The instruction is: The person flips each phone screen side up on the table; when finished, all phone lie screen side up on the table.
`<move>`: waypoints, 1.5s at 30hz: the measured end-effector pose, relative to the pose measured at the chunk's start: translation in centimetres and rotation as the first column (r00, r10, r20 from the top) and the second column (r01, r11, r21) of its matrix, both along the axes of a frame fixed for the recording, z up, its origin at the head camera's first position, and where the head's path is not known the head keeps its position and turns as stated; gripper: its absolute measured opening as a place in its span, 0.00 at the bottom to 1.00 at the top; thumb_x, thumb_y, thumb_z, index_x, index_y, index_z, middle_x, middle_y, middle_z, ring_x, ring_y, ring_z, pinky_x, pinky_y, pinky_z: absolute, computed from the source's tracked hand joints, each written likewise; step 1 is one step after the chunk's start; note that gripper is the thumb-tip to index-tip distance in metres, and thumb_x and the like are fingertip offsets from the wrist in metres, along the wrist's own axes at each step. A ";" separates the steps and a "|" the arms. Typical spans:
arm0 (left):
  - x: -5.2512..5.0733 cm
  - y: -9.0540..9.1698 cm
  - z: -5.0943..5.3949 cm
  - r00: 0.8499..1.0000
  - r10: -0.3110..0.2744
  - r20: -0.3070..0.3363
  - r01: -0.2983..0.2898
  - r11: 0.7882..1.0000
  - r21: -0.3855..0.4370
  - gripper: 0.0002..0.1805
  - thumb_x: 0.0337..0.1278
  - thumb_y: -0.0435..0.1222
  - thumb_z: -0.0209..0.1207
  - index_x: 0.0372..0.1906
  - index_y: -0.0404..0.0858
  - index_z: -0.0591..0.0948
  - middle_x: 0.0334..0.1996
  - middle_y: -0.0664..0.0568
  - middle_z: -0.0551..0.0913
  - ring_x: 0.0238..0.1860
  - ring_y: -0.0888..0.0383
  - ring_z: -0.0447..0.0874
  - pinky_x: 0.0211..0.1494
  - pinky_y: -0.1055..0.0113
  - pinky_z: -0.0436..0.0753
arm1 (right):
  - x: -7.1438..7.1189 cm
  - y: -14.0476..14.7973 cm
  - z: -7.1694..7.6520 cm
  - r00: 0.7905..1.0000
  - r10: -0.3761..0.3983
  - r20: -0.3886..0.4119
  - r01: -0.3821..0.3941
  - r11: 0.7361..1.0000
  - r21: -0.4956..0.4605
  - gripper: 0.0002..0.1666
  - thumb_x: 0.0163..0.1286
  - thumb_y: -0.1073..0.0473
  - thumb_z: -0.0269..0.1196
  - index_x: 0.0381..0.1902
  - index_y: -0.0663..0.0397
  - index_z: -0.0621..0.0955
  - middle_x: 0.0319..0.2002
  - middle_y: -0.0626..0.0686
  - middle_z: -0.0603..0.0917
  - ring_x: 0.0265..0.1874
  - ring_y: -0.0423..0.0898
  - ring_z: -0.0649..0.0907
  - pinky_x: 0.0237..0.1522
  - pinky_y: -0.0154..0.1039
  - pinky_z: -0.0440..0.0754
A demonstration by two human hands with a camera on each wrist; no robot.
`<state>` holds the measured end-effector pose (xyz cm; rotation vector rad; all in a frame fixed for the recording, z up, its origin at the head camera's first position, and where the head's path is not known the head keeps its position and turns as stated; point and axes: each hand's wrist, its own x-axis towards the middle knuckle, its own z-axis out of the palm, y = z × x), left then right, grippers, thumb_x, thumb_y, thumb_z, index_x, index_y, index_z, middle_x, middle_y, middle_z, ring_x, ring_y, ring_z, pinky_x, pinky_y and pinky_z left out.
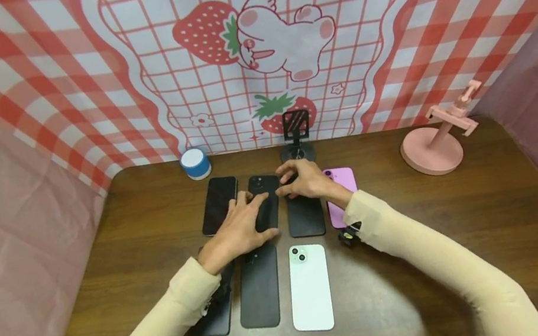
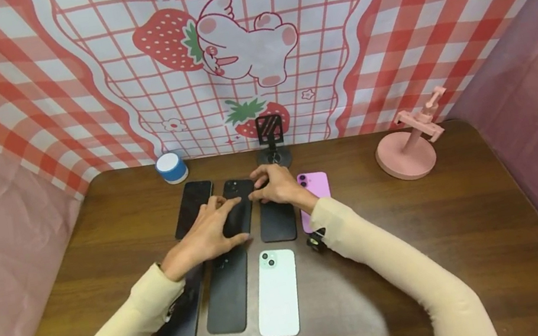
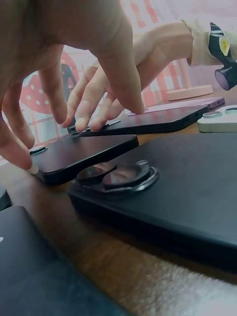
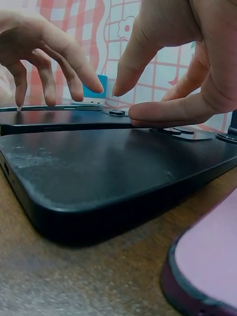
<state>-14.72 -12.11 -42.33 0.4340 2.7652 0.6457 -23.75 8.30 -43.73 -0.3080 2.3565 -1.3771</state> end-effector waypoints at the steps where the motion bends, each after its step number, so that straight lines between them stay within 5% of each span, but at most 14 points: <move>1: 0.0 0.1 0.0 1.000 0.001 0.003 -0.001 1.000 -0.008 0.47 0.60 0.50 0.72 0.80 0.41 0.65 0.72 0.32 0.64 0.65 0.35 0.69 0.62 0.40 0.79 | 0.0 0.0 -0.1 1.000 -0.002 0.002 0.002 1.000 -0.003 0.33 0.63 0.63 0.76 0.65 0.61 0.79 0.49 0.62 0.86 0.34 0.51 0.91 0.39 0.41 0.91; 20: -0.3 0.8 -0.2 0.998 0.042 0.043 -0.038 0.996 -0.082 0.46 0.63 0.51 0.70 0.80 0.42 0.65 0.75 0.30 0.60 0.68 0.31 0.68 0.58 0.41 0.83 | -0.9 -0.8 -0.3 1.000 -0.010 -0.022 0.011 0.999 0.045 0.32 0.64 0.62 0.75 0.65 0.62 0.80 0.50 0.63 0.87 0.35 0.49 0.92 0.40 0.39 0.90; 45: -0.5 2.0 -0.5 0.999 0.031 -0.011 -0.032 0.983 -0.180 0.44 0.60 0.50 0.73 0.75 0.33 0.71 0.68 0.25 0.67 0.66 0.32 0.69 0.61 0.43 0.83 | -1.7 -2.6 0.1 1.000 0.005 -0.021 -0.003 0.993 0.114 0.26 0.64 0.68 0.73 0.59 0.69 0.82 0.48 0.67 0.85 0.35 0.53 0.93 0.36 0.37 0.90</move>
